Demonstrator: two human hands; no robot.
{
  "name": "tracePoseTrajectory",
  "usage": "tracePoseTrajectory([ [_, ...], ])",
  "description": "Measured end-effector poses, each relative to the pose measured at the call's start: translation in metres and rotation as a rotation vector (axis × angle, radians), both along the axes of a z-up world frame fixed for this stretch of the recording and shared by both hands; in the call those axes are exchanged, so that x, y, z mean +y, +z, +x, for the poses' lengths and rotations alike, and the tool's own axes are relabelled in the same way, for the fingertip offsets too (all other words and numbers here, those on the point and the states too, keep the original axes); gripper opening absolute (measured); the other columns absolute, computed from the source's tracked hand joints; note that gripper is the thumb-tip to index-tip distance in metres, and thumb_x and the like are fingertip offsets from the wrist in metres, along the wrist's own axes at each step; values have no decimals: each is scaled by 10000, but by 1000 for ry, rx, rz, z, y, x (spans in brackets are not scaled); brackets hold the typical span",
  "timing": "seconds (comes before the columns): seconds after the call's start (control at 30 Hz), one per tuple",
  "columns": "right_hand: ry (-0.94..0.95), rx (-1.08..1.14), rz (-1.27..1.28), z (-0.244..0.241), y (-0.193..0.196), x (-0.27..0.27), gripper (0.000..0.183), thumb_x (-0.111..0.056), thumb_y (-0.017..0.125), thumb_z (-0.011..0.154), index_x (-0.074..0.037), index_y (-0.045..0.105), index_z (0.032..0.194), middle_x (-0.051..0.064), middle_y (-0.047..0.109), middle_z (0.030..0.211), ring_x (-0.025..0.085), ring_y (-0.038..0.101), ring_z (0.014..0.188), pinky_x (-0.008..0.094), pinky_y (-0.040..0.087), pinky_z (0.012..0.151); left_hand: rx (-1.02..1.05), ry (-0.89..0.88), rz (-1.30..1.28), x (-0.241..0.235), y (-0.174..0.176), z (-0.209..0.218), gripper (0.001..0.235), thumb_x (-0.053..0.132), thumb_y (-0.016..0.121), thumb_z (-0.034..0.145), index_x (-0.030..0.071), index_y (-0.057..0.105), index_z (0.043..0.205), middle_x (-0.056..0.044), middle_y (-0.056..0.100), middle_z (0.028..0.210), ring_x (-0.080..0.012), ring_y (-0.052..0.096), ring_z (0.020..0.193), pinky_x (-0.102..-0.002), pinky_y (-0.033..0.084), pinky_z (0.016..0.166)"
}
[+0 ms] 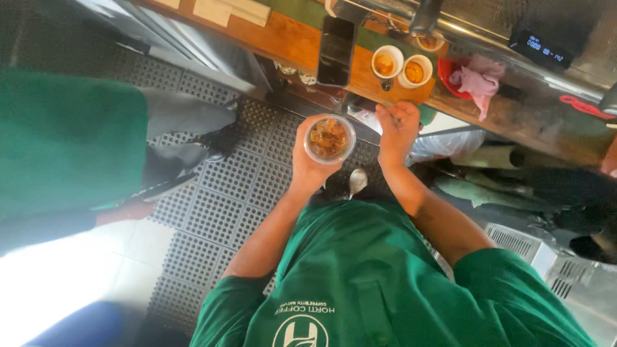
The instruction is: The person prepares a coffee drink by pouring espresso into cups, cleaning the portafilter, and adding syrup to a cup with ice. They use a digital scale to measure the drink and wipe the counter with a cloth.
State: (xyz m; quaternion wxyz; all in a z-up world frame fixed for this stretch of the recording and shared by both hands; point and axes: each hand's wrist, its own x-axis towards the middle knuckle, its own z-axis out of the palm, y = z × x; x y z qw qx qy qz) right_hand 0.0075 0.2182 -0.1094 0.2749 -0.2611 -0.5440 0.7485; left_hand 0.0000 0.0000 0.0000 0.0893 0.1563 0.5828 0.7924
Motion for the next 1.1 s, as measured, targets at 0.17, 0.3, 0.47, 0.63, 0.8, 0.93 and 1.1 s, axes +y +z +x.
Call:
tracePoseTrajectory([
  [0.17,671,209,267,47,48,-28,475,43,765,895,-39,493,1276,125,532,1357,220,617,1266,371,535,1110,42,195,-90,-15,-3,41,843,76,906,705,35,492,1438,-94,581,1375,-218,577,1309,-366,461,1157],
  [0.3,1156,229,439,59,90,-68,880,-67,831,765,-7,360,1506,143,504,1465,253,500,1394,399,407,1184,38,354,-144,-35,-4,84,853,136,939,679,33,516,1412,-96,602,1361,-233,596,1303,-371,464,1152],
  [0.47,1415,187,216,55,105,-132,903,-129,899,782,-10,404,1528,139,553,1458,249,551,1382,406,447,1206,72,627,-219,-63,-11,125,939,224,964,689,30,493,1478,-126,542,1463,-264,541,1400,-400,430,1213],
  [0.63,1383,274,131,35,115,-183,891,-138,893,817,-25,374,1533,126,548,1471,234,577,1376,414,479,1206,46,571,193,-109,-22,109,1029,259,894,785,59,290,1594,-120,464,1540,-251,468,1440,-407,396,1210],
  [0.8,1374,361,-39,-9,142,-235,913,-73,831,868,-32,317,1622,115,475,1546,211,522,1387,378,439,1222,46,580,437,-155,-16,76,656,245,612,1060,-9,377,1618,-149,463,1582,-249,444,1524,-385,334,1296],
  [0.93,1346,434,56,-56,155,-269,869,-59,813,909,-32,313,1620,121,488,1515,211,541,1395,366,462,1227,128,663,354,-173,-4,29,612,179,611,1068,-10,376,1601,-161,471,1585,-264,472,1487,-413,370,1279],
  [1.1,1092,496,243,-108,162,-314,862,-16,860,925,-25,300,1580,147,514,1495,249,605,1302,390,543,1126,136,651,269,-202,32,-38,671,122,666,1007,2,348,1586,-146,473,1541,-242,495,1432,-403,423,1214],
])
